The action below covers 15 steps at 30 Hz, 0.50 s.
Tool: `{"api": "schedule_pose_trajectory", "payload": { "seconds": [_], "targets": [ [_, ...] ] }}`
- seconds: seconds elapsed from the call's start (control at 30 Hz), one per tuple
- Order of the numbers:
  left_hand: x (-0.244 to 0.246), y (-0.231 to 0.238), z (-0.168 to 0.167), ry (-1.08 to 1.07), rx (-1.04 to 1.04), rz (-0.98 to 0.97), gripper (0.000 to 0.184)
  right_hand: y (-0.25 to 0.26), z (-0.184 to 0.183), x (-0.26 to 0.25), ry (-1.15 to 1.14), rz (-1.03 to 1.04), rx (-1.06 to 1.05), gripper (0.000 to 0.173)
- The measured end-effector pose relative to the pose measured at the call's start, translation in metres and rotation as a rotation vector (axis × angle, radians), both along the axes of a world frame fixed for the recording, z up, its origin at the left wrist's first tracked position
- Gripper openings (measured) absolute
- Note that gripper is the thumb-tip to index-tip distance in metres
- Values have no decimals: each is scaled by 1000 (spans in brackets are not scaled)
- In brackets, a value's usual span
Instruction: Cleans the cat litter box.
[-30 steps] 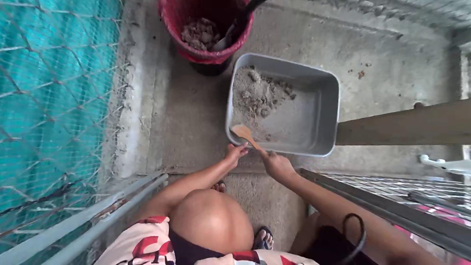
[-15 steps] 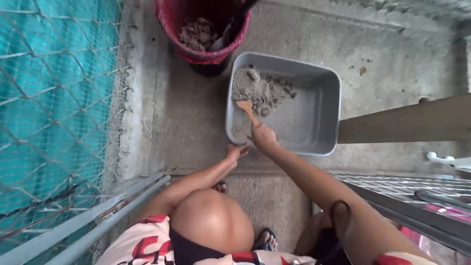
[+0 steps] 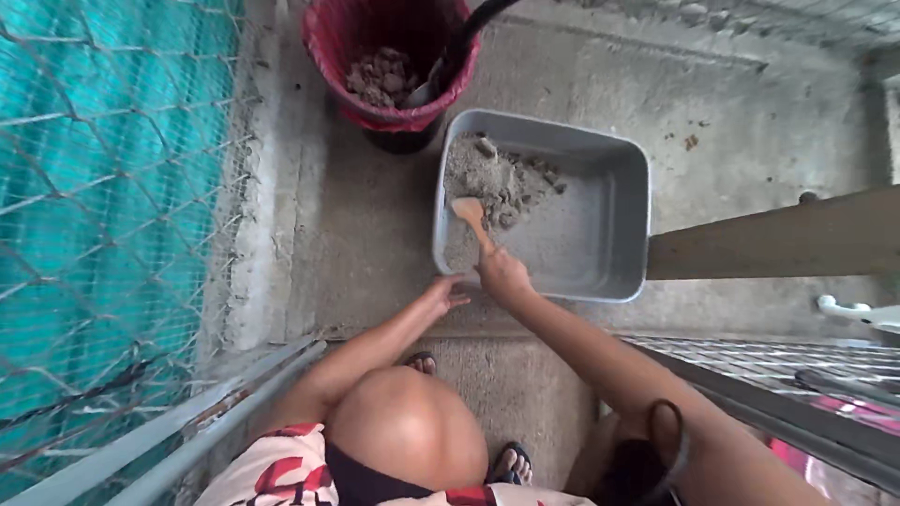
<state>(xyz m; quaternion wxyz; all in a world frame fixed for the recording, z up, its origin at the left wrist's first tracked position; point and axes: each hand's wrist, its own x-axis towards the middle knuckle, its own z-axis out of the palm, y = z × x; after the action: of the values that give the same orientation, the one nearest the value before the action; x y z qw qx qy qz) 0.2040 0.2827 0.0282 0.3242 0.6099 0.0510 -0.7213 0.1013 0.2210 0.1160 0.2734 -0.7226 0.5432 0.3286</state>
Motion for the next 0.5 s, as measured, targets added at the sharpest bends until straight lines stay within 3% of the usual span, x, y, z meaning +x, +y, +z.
{"api": "schedule_pose_trajectory", "payload": {
  "seconds": [0.1, 0.17, 0.33, 0.5],
  "targets": [
    [26, -16, -14, -84, -71, -11, 67, 41, 37, -20, 102, 110, 165, 57],
    [27, -22, -25, -133, -66, -63, 60, 35, 38, -19, 76, 72, 172, 55],
    [27, -24, -7, -174, -52, -181, 52, -11, -25, -17, -98, -101, -31, 56],
    [25, -22, -4, -185, -54, -175, 53, 49, 38, -31, 85, 108, 176, 58]
  ]
}}
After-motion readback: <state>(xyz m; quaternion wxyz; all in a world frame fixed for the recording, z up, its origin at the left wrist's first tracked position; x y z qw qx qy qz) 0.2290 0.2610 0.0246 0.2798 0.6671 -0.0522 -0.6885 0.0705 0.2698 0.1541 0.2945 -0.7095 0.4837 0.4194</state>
